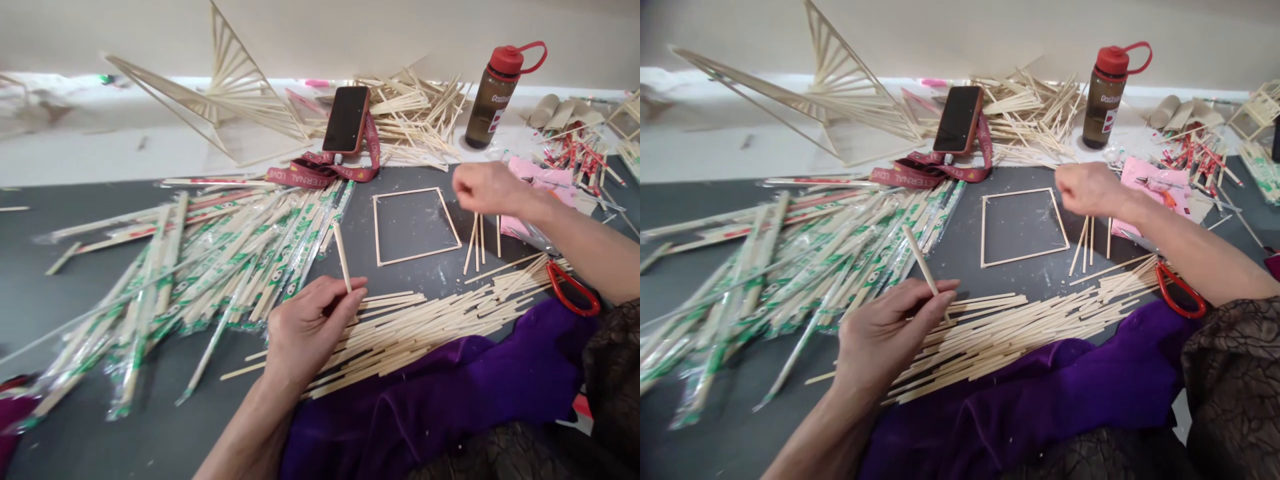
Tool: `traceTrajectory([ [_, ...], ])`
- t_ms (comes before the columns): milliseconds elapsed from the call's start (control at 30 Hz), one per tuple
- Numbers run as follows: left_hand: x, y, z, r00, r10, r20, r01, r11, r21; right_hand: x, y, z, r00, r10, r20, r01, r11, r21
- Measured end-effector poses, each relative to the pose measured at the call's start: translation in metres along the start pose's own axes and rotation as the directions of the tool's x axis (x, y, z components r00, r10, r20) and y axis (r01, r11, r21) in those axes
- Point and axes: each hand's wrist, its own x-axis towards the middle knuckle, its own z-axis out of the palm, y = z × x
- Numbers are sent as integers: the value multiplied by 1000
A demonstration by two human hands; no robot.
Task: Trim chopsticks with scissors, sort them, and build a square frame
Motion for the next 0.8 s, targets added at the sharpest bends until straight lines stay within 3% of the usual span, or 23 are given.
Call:
traceTrajectory([
  [100, -1, 1, 0, 1000, 23, 16, -23, 1000, 2, -17, 44, -7, 968, 236, -86, -240, 970, -38],
  [167, -2, 2, 0, 999, 29, 35, -29, 999, 13, -36, 53, -8, 942, 295, -159, -307, 950, -53],
  [233, -2, 4, 1, 999, 36, 34, -36, 999, 16, -55, 40, -5, 963, 173, -205, -173, 985, 14],
  [300, -1, 5, 1, 999, 37, 11, -37, 999, 12, -73, 11, 0, 975, -129, -180, 160, 973, 169],
  [333, -1, 5, 1, 999, 36, 0, -36, 999, 10, -79, -6, 2, 947, -286, -148, 313, 924, 221],
  [400, 0, 4, 1, 1000, 27, -12, -27, 1000, 10, -87, -36, 5, 877, -473, -86, 480, 861, 169],
  [500, 0, 2, 2, 1000, 12, -20, -12, 1000, 3, -88, -60, 7, 843, -537, 27, 537, 843, 24],
  [600, 0, 0, 3, 999, 10, -37, -11, 1000, -8, -87, -65, 8, 838, -533, 120, 542, 838, -64],
  [800, 2, -1, 4, 998, 32, -53, -33, 999, -23, -94, -81, 11, 839, -526, 141, 544, 820, -177],
])
